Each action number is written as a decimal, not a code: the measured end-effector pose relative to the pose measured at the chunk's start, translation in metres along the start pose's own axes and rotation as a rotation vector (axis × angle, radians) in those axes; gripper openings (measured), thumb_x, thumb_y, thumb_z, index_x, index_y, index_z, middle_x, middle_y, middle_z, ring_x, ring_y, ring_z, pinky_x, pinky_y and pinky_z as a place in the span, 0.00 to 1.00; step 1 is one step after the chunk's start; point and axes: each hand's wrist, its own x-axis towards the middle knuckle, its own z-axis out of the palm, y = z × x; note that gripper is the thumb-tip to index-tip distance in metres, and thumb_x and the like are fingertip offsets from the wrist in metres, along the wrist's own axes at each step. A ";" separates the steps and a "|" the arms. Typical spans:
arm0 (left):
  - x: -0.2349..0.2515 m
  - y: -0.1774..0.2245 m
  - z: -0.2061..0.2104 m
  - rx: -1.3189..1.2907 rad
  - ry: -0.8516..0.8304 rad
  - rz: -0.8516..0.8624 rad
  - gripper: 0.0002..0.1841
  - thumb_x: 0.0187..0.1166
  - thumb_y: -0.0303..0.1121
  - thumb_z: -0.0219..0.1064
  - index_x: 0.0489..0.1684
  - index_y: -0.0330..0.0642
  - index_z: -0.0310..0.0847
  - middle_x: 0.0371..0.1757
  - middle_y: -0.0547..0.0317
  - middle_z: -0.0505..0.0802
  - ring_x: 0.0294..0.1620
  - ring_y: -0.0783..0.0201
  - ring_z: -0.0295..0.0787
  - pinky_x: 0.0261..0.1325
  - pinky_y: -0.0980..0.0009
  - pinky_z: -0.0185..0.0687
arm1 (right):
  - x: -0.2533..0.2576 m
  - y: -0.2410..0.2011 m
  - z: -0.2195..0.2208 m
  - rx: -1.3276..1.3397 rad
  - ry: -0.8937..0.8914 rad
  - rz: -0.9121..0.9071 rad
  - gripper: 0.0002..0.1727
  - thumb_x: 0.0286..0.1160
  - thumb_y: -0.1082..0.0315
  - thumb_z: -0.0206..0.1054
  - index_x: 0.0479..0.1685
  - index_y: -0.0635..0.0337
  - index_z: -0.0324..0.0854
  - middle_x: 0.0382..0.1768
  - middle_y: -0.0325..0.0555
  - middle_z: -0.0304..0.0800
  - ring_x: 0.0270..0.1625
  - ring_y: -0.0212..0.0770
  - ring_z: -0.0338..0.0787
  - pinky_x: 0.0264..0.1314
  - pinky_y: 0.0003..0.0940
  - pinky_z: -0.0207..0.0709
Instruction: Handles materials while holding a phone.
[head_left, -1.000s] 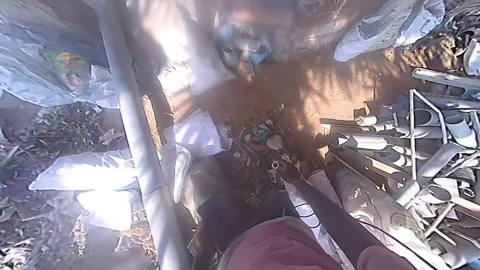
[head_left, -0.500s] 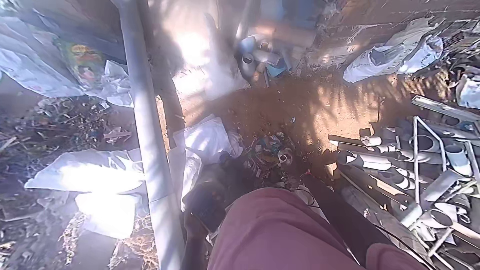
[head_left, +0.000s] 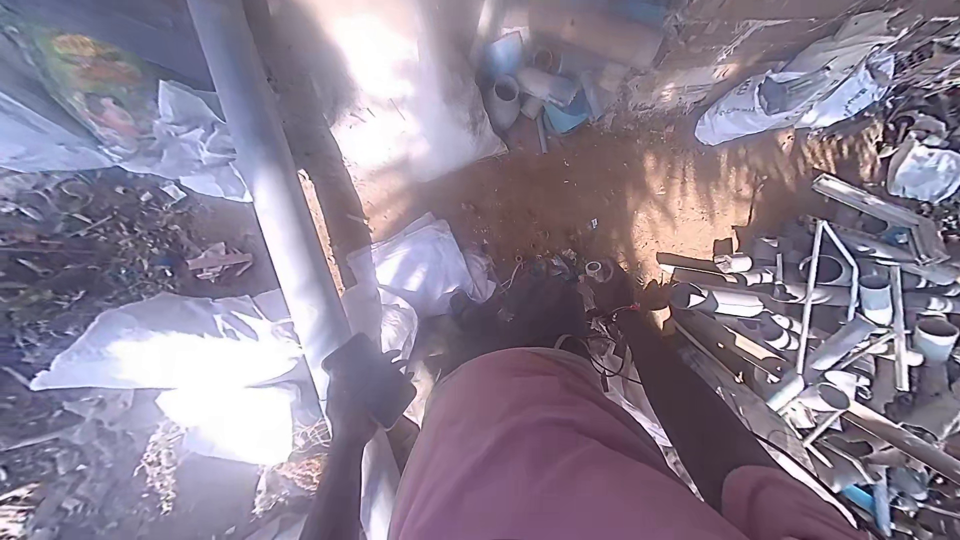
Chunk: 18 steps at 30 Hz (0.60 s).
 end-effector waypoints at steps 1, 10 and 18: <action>0.003 0.003 -0.001 0.007 0.001 -0.010 0.48 0.70 0.80 0.49 0.84 0.57 0.69 0.62 0.43 0.93 0.59 0.40 0.93 0.59 0.38 0.89 | 0.002 0.001 -0.001 0.007 -0.004 0.025 0.37 0.64 0.55 0.83 0.74 0.63 0.77 0.65 0.61 0.88 0.69 0.56 0.87 0.77 0.54 0.74; 0.031 0.006 0.025 -0.012 -0.011 -0.007 0.47 0.72 0.79 0.48 0.86 0.57 0.68 0.62 0.42 0.92 0.59 0.39 0.93 0.59 0.36 0.88 | 0.017 0.031 0.010 0.006 -0.063 0.128 0.36 0.71 0.56 0.76 0.77 0.69 0.74 0.73 0.68 0.80 0.78 0.59 0.79 0.84 0.53 0.67; 0.030 -0.034 0.088 -0.006 0.118 -0.153 0.51 0.66 0.79 0.57 0.84 0.51 0.69 0.61 0.38 0.93 0.58 0.39 0.94 0.57 0.40 0.90 | 0.084 0.010 0.013 -0.030 -0.384 0.209 0.35 0.72 0.60 0.75 0.78 0.68 0.73 0.70 0.68 0.82 0.74 0.60 0.82 0.80 0.56 0.69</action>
